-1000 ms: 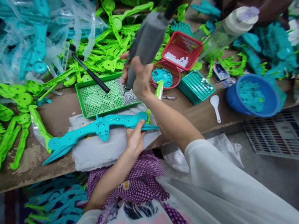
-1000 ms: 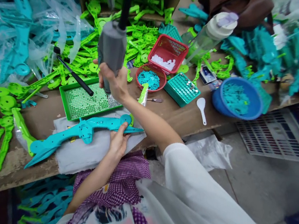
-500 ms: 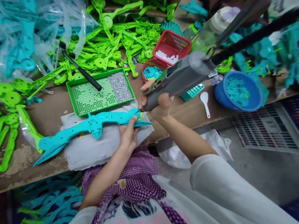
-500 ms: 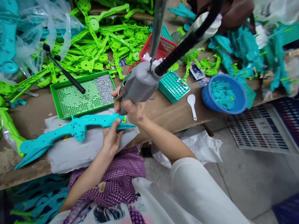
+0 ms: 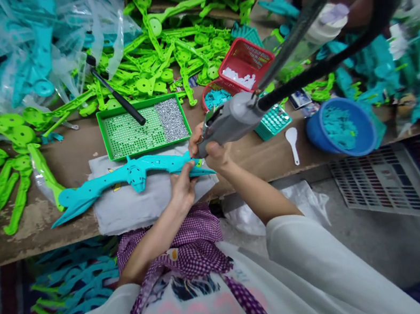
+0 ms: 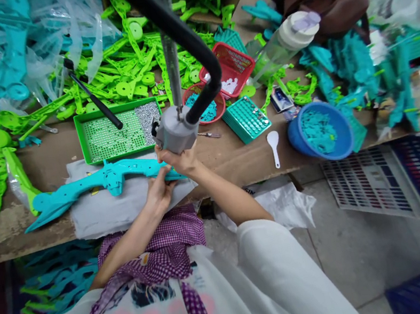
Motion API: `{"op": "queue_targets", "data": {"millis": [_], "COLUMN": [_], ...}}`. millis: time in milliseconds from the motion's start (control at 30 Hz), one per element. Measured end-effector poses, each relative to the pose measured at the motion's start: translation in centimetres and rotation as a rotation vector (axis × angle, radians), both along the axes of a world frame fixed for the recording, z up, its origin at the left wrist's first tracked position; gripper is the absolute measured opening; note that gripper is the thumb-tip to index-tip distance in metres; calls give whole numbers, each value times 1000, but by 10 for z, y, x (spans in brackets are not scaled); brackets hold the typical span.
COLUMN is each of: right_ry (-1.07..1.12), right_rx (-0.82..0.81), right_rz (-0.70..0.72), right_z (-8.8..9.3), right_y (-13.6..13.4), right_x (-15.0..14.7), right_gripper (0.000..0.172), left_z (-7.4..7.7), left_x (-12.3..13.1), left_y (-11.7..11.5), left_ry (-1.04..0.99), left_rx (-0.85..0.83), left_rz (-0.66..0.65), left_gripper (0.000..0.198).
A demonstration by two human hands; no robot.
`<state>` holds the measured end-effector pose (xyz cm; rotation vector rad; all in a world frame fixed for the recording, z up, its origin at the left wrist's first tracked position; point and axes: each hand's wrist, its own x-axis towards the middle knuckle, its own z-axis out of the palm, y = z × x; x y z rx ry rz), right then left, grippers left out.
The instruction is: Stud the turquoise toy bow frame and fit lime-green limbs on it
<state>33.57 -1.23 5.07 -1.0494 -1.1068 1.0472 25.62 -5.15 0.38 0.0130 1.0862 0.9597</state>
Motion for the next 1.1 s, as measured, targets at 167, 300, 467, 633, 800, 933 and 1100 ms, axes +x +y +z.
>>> {"op": "queue_targets", "data": {"millis": [167,300,467,633,800,933,1100], "right_ry": [21,128,-26,-106,-74,-64,-87], "right_rx": [9,131,170,67,68,128,159], "right_rz": [-16,-120,-101,12,19,22,7], "right_z": [6,32,31,-1,-22,-28,-32], "right_y": [0,21,72,98,100,102,104], "right_x": [2,-6,-33,-59,-64,-63,-63], "right_gripper": [61,62,53,54,53,54,57], "left_z": [-5,-6,2,6,3,4,5], "left_x": [-2,-6,-13,-11,-4,0,0], "left_y": [-2,-3,-7,-15,-21,-23,-28], "left_ry": [7,-21,-112,-235,-319,-313,-322], "left_rx": [8,20,1,-71,-144,-139,-147], "left_rz": [-10,-23,-9,-63,-44,-57,-159], "left_gripper": [18,17,21,16,27,27,11]}}
